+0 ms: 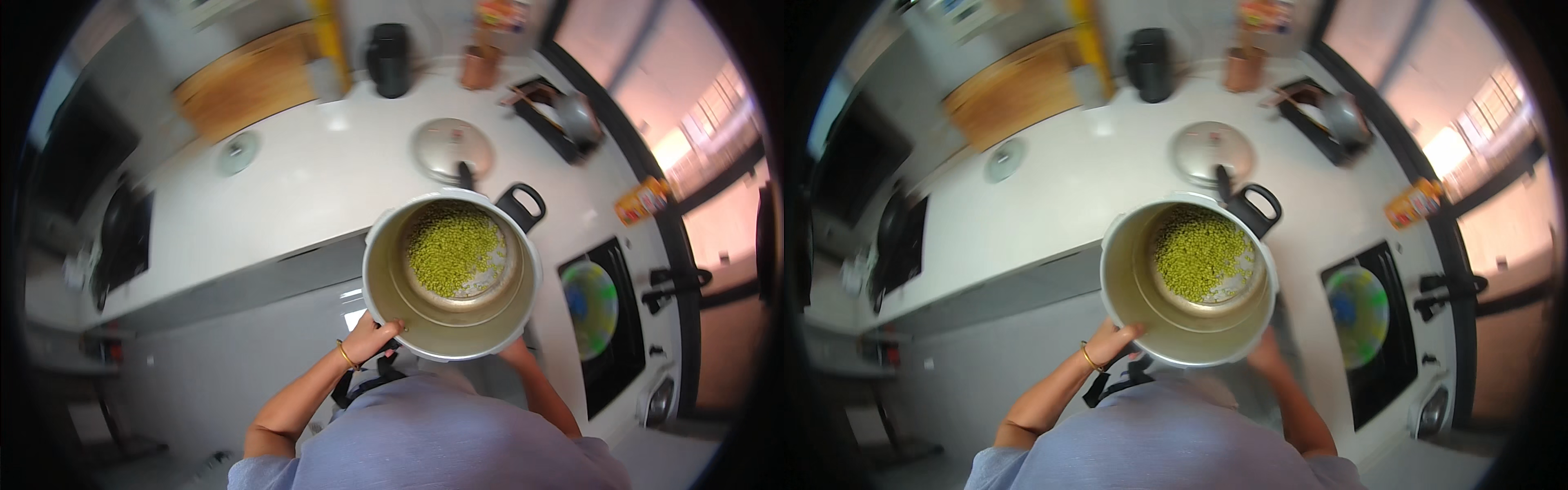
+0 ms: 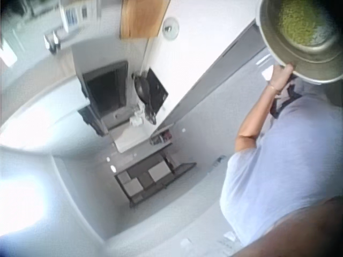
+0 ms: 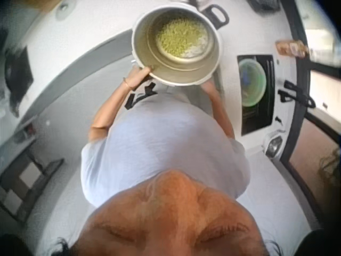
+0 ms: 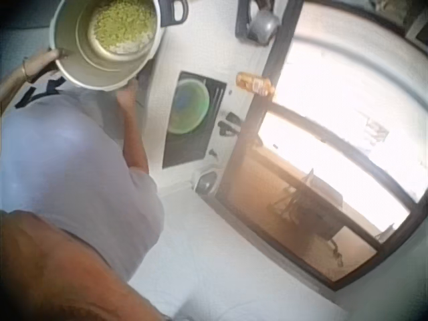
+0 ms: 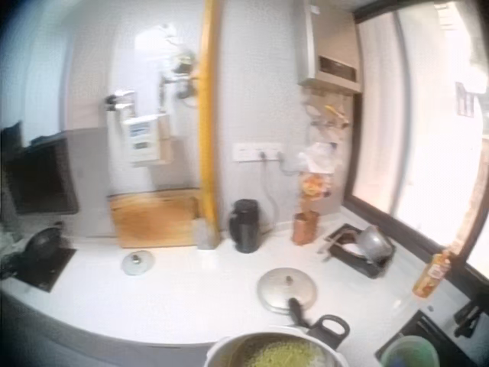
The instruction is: The person washes a bowl and a pot with a sponge in a sink, puts mung beans into the pot, and pours water from a large bottle into the pot.
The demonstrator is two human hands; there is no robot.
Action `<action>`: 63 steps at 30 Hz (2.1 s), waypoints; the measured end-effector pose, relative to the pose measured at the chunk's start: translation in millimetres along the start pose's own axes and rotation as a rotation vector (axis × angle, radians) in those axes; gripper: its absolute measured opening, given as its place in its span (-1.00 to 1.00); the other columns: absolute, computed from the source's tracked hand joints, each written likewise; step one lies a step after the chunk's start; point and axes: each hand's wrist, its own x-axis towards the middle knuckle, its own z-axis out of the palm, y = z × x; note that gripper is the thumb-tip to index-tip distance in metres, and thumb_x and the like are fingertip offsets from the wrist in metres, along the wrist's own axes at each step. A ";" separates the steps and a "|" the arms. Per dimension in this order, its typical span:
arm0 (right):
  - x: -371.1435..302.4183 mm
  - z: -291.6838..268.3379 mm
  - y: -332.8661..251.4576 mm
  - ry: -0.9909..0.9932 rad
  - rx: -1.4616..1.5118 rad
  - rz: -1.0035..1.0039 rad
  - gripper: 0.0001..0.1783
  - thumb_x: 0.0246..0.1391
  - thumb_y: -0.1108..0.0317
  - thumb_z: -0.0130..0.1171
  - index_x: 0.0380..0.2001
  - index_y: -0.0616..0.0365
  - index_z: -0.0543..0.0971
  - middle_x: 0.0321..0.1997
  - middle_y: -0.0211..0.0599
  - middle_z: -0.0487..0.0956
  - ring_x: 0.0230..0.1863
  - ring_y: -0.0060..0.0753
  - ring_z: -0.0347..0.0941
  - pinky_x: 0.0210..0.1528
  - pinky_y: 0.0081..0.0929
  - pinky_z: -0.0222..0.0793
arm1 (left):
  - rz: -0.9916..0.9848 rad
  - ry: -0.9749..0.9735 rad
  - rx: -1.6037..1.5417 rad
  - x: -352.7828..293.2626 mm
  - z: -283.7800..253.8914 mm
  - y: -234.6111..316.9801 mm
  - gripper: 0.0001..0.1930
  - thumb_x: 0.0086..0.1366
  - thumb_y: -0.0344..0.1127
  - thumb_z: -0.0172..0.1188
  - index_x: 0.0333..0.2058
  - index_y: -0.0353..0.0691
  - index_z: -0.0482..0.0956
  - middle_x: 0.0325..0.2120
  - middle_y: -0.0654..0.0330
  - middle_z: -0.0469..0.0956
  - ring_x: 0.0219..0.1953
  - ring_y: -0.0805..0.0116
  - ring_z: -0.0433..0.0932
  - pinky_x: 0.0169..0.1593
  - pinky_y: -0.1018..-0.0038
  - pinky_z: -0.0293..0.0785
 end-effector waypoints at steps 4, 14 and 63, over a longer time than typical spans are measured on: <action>27.3 98.9 -17.8 -0.239 -0.112 -0.207 -0.53 -0.01 0.41 0.24 0.02 0.21 0.49 0.06 -0.10 0.53 0.12 -0.22 0.41 0.16 -0.29 0.30 | 0.159 0.319 0.175 -112.1 -86.4 -31.8 -0.76 0.13 -0.25 0.15 -0.44 -0.36 0.51 -0.65 0.28 0.46 -0.68 0.57 0.34 -0.62 0.53 0.33; 57.1 337.8 -93.2 -1.003 -0.621 -0.540 -0.80 0.02 0.45 0.08 -0.25 0.24 0.54 -0.41 -0.17 0.63 -0.44 -0.28 0.57 -0.29 -0.34 0.48 | 0.141 1.066 -0.106 -374.4 -165.7 -156.7 -0.74 0.17 -0.25 0.16 -0.46 -0.40 0.54 -0.68 0.22 0.49 -0.74 0.51 0.42 -0.66 0.55 0.36; -243.1 1336.4 -423.0 -2.019 -0.427 0.581 -0.50 0.27 -0.03 -0.04 -0.05 0.23 0.43 0.03 -0.11 0.50 0.00 -0.33 0.45 0.13 -0.29 0.32 | 0.623 1.997 -1.499 -806.3 -745.8 -403.1 -0.58 0.22 -0.11 0.07 -0.40 -0.51 0.47 -0.63 -0.03 0.52 -0.69 0.20 0.51 -0.64 0.34 0.43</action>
